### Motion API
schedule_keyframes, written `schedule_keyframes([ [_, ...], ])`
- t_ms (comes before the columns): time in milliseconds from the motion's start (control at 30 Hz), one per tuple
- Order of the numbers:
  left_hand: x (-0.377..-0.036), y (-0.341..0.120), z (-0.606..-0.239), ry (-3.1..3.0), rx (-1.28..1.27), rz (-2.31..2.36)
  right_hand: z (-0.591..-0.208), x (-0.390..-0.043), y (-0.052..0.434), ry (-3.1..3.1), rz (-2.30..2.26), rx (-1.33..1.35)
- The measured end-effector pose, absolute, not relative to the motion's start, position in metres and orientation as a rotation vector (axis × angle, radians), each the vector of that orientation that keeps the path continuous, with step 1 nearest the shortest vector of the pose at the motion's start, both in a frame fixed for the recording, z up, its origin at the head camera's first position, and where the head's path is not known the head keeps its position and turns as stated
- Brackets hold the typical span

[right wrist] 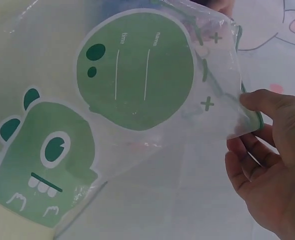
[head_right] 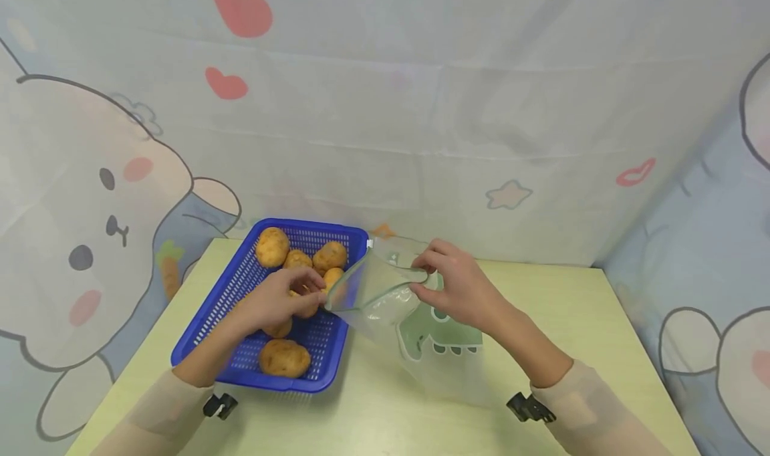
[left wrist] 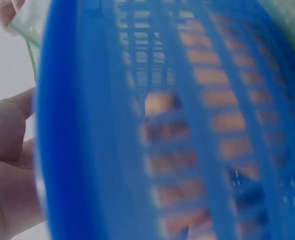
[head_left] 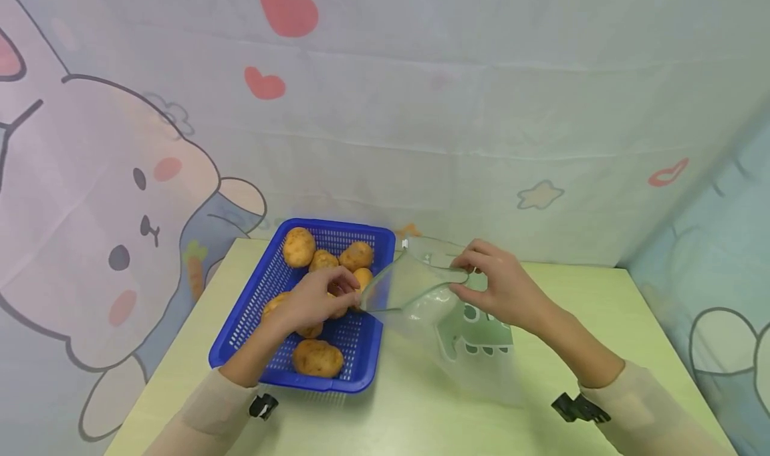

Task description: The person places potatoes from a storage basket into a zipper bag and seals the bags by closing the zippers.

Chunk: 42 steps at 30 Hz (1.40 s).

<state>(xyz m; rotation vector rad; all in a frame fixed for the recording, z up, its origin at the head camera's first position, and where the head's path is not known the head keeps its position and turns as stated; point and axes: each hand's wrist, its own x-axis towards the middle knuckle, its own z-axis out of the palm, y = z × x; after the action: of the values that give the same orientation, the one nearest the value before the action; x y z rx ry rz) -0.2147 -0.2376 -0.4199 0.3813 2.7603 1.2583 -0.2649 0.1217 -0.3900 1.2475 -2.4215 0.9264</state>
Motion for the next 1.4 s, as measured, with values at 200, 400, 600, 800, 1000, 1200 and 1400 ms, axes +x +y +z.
schedule_keyframes([
  [200,-0.213,-0.273,-0.425,2.901,0.445,1.168,-0.393,-0.265,0.124,-2.43,0.935,1.269],
  [400,-0.207,-0.298,-0.436,2.983,0.435,0.949,-0.393,-0.264,0.127,-2.436,0.925,1.26],
  [600,-0.206,-0.311,-0.449,2.955,0.365,0.827,-0.394,-0.264,0.127,-2.417,0.927,1.258],
  [800,-0.206,-0.315,-0.448,2.943,0.353,0.827,-0.395,-0.265,0.127,-2.423,0.922,1.258],
  [1000,-0.204,-0.307,-0.426,3.019,0.412,0.974,-0.393,-0.264,0.126,-2.421,0.923,1.263],
  [1200,-0.202,-0.269,-0.397,2.975,0.49,1.29,-0.392,-0.265,0.125,-2.412,0.948,1.283],
  [1400,-0.201,-0.22,-0.392,2.9,0.64,1.493,-0.393,-0.265,0.123,-2.361,0.964,1.348],
])
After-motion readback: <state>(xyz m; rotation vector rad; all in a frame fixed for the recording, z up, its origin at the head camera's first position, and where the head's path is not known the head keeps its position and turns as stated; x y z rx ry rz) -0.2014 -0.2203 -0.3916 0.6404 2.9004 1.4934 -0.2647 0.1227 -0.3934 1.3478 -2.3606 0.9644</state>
